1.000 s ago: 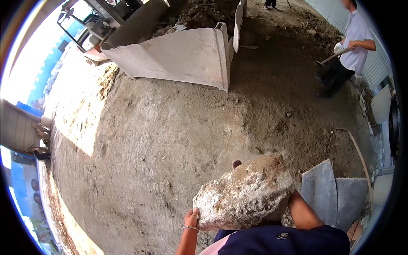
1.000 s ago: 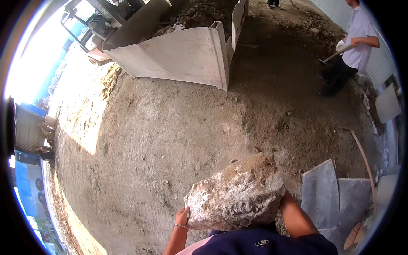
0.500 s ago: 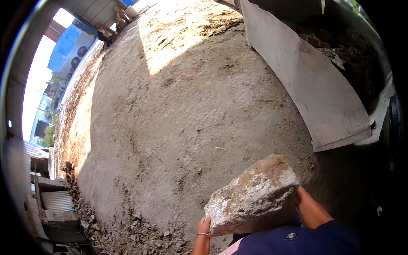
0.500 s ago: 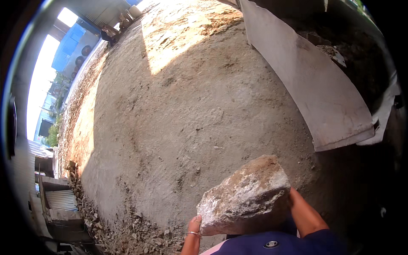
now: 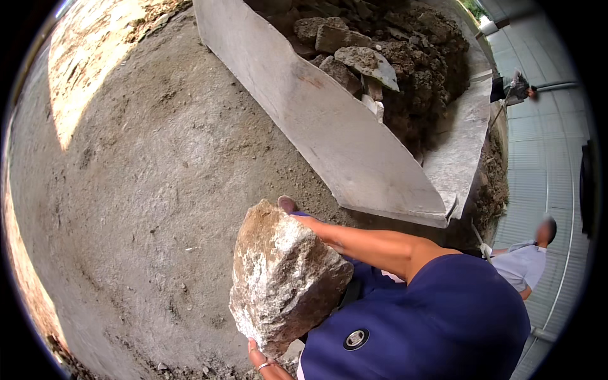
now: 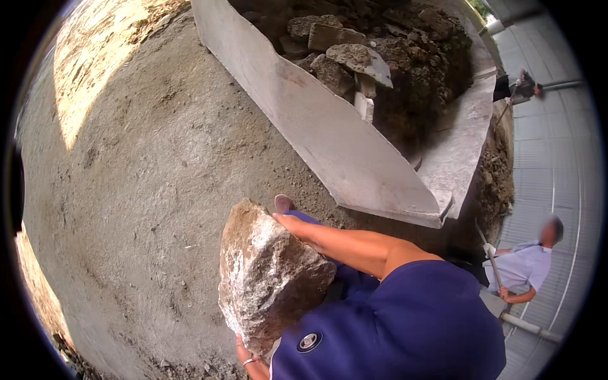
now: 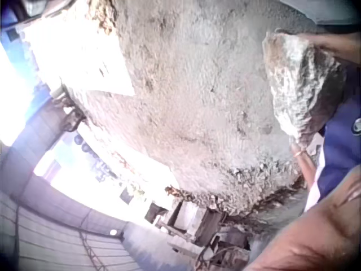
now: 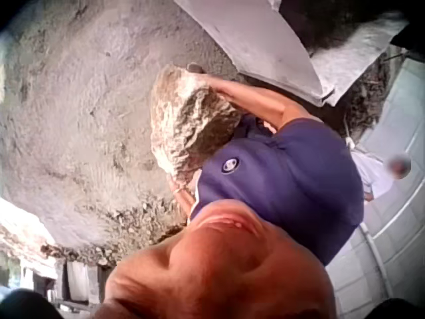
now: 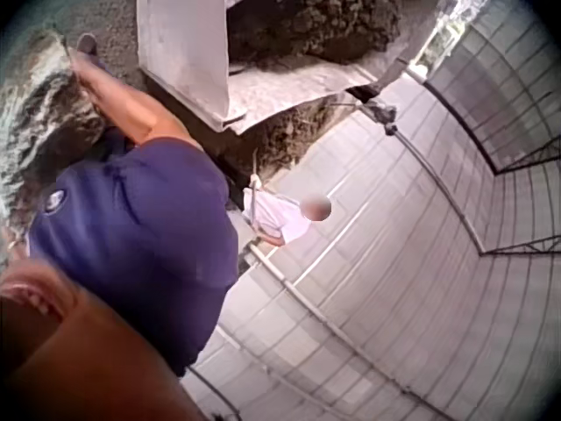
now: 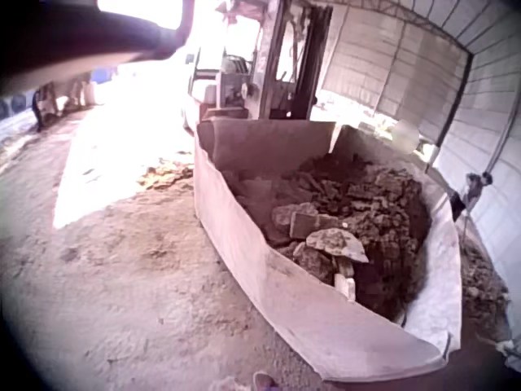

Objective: The person picks up chunks of concrete debris from the ground by hand and carries them to a metal bin, dropping them inside. The person handles the pieces one at a time and walks back and forth between the pile and the bin.

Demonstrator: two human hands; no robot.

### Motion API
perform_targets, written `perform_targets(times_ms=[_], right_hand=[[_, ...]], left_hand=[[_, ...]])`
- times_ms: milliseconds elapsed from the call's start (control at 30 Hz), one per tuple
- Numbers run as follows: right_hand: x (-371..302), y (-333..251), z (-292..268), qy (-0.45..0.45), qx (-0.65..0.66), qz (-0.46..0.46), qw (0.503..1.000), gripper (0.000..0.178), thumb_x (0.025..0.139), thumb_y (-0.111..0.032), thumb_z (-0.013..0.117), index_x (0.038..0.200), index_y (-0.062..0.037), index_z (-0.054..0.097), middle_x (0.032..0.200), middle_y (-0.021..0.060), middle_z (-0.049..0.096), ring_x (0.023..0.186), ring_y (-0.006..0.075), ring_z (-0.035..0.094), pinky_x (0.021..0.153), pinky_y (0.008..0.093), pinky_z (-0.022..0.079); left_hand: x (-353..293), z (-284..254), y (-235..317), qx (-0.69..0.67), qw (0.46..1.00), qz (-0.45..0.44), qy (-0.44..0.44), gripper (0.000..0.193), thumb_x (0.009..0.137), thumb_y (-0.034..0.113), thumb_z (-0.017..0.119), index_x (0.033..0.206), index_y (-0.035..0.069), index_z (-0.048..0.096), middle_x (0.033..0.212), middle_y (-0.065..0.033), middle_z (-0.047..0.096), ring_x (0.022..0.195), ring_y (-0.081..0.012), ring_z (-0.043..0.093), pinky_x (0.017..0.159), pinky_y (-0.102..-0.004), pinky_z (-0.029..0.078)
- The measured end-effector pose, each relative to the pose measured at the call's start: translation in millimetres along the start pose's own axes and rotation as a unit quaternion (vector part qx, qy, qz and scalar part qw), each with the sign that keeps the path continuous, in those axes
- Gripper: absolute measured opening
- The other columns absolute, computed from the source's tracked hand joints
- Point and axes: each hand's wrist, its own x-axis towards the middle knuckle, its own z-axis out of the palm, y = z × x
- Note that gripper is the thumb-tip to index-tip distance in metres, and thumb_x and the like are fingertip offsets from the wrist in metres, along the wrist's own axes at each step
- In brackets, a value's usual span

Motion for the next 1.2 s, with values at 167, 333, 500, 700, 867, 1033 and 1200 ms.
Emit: perform_targets(times_ms=[167,333,500,700,867,1033,1200], right_hand=[[-109,-144,-109,0.036,0.158,-0.074,0.984,0.055,0.079,-0.043,0.031,0.113,0.0,0.033,0.115,0.0145,0.036,0.106,0.0238,0.033,0.087,0.0343,0.026],[-233,-177,-214,0.179,0.371,-0.23,0.882,0.061,0.078,-0.047,0.03,0.118,-0.0013,0.025,0.119,0.015,0.031,0.107,0.0253,0.033,0.087,0.0346,0.027],[-424,-159,-270,0.631,0.338,-0.379,0.586,0.069,0.076,-0.055,0.018,0.122,-0.0023,0.015,0.125,0.0187,0.017,0.117,0.0267,0.013,0.094,0.0365,0.007],[-410,-37,-191,0.746,0.424,-0.269,0.437,0.058,0.079,-0.049,0.021,0.119,-0.0072,0.026,0.123,0.0167,0.024,0.114,0.0245,0.024,0.093,0.0334,0.015],[-309,55,-44,0.658,0.6,-0.219,0.4,0.06,0.075,-0.045,0.04,0.118,-0.0043,0.027,0.12,0.0193,0.026,0.106,0.0244,0.035,0.085,0.0299,0.028],[-186,91,128,0.541,0.751,-0.143,0.351,0.043,0.07,-0.024,0.055,0.105,-0.006,0.04,0.096,0.0111,0.043,0.079,0.0212,0.049,0.067,0.0291,0.038],[-159,110,275,0.598,0.707,-0.094,0.366,0.031,0.071,-0.018,0.053,0.098,-0.0048,0.047,0.087,0.0076,0.048,0.071,0.0173,0.05,0.064,0.0248,0.038]], left_hand=[[-1,192,92,0.175,0.968,0.068,-0.167,0.031,0.077,0.018,0.044,0.098,-0.004,0.045,0.095,-0.0139,0.051,0.083,-0.024,0.052,0.071,-0.0343,0.042],[-129,432,176,0.397,0.845,0.192,-0.301,0.052,0.072,0.029,0.051,0.11,-0.004,0.036,0.108,-0.0158,0.041,0.093,-0.0196,0.043,0.074,-0.0285,0.039],[-231,623,221,0.473,0.511,0.598,-0.396,0.059,0.075,0.044,0.042,0.117,0.003,0.029,0.107,-0.0151,0.045,0.1,-0.0219,0.043,0.084,-0.0329,0.034],[-172,669,278,0.474,0.271,0.822,-0.162,0.062,0.072,0.047,0.045,0.121,0.015,0.025,0.124,-0.0179,0.019,0.114,-0.0282,0.022,0.089,-0.0383,0.027],[-16,611,372,0.646,0.347,0.679,-0.025,0.071,0.067,0.057,0.04,0.123,0.023,0.015,0.128,-0.0143,0.004,0.117,-0.0326,0.009,0.092,-0.0502,0.013],[162,522,387,0.724,0.599,0.308,-0.144,0.069,0.066,0.039,0.056,0.118,0.004,0.027,0.119,-0.0168,0.031,0.107,-0.0304,0.032,0.087,-0.0395,0.027],[212,453,358,0.921,0.359,0.133,-0.076,0.054,0.068,0.04,0.053,0.109,0.006,0.042,0.105,-0.015,0.047,0.097,-0.0239,0.044,0.078,-0.0339,0.036]])
